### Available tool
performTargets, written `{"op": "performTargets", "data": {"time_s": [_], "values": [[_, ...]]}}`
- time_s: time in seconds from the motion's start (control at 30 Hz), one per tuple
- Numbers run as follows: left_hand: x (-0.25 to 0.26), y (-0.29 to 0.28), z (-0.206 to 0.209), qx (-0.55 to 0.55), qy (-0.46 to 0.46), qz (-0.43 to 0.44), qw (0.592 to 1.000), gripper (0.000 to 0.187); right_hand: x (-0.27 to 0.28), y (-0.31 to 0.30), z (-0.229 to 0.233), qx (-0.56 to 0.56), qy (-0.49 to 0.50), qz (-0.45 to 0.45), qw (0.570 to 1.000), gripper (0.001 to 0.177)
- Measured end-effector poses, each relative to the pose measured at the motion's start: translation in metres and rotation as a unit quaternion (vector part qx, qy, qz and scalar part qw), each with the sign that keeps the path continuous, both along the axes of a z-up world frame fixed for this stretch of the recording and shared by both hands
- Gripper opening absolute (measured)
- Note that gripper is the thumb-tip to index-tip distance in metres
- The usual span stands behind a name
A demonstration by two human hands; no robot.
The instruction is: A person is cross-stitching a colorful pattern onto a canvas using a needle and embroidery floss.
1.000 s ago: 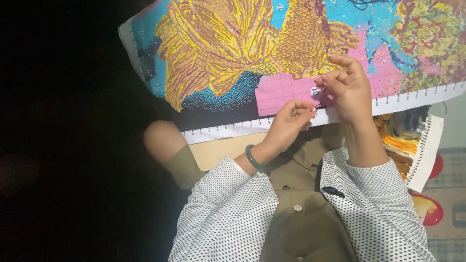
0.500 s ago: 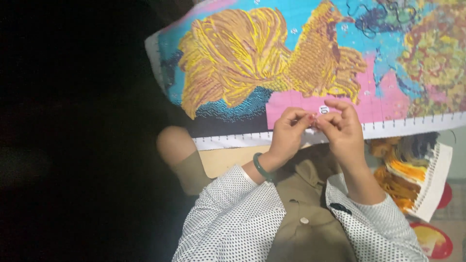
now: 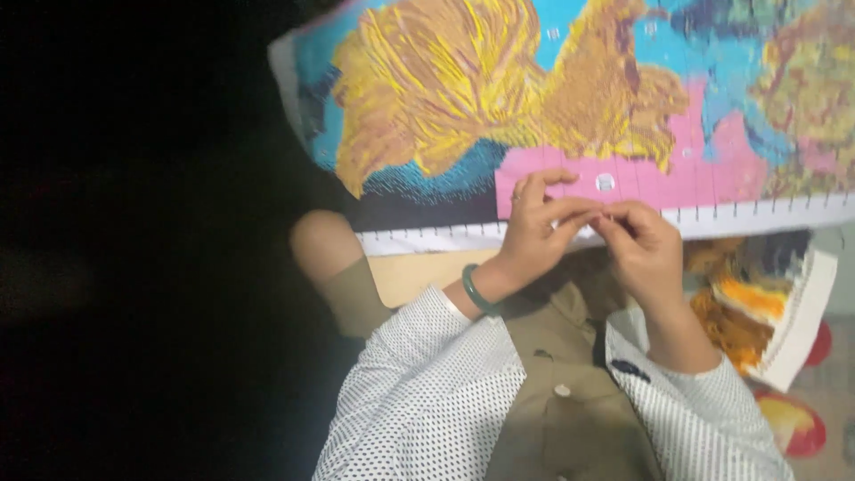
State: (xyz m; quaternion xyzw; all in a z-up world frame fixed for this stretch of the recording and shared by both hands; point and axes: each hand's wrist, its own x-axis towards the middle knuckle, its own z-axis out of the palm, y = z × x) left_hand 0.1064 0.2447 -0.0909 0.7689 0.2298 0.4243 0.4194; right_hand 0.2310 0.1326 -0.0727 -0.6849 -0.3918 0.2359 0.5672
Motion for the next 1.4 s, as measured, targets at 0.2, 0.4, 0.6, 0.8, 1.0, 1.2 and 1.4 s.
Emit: {"op": "performTargets", "data": {"time_s": [0.2,0.4,0.6,0.8,1.0,1.2,1.4], "values": [[-0.002,-0.004,0.008,-0.041,-0.017,-0.002,0.999,0.025,0.009,0.001,-0.015,0.038,0.017,-0.008,0.999,0.007],[-0.023,-0.025,0.033,-0.358,-0.011,-0.087,0.93,0.013,0.036,0.016,-0.013,0.044,0.234,-0.087,0.967,0.009],[-0.031,-0.064,-0.006,-0.703,0.008,-0.165,0.692,0.023,0.05,0.025,-0.01,0.101,0.342,-0.091,0.93,0.009],[-0.031,-0.059,0.002,-0.747,-0.004,-0.132,0.651,0.051,0.06,0.027,-0.006,0.089,0.361,-0.107,0.922,0.009],[-0.034,-0.058,0.001,-0.748,-0.043,-0.125,0.65,0.043,0.064,0.023,-0.026,0.112,0.282,-0.104,0.947,0.009],[-0.034,-0.056,0.005,-0.744,-0.067,-0.108,0.656,0.049,0.045,0.039,0.005,0.141,0.171,-0.087,0.971,0.014],[-0.033,-0.053,0.001,-0.747,-0.094,-0.104,0.65,0.032,0.024,0.039,0.04,0.148,0.204,-0.043,0.967,0.017]]}}
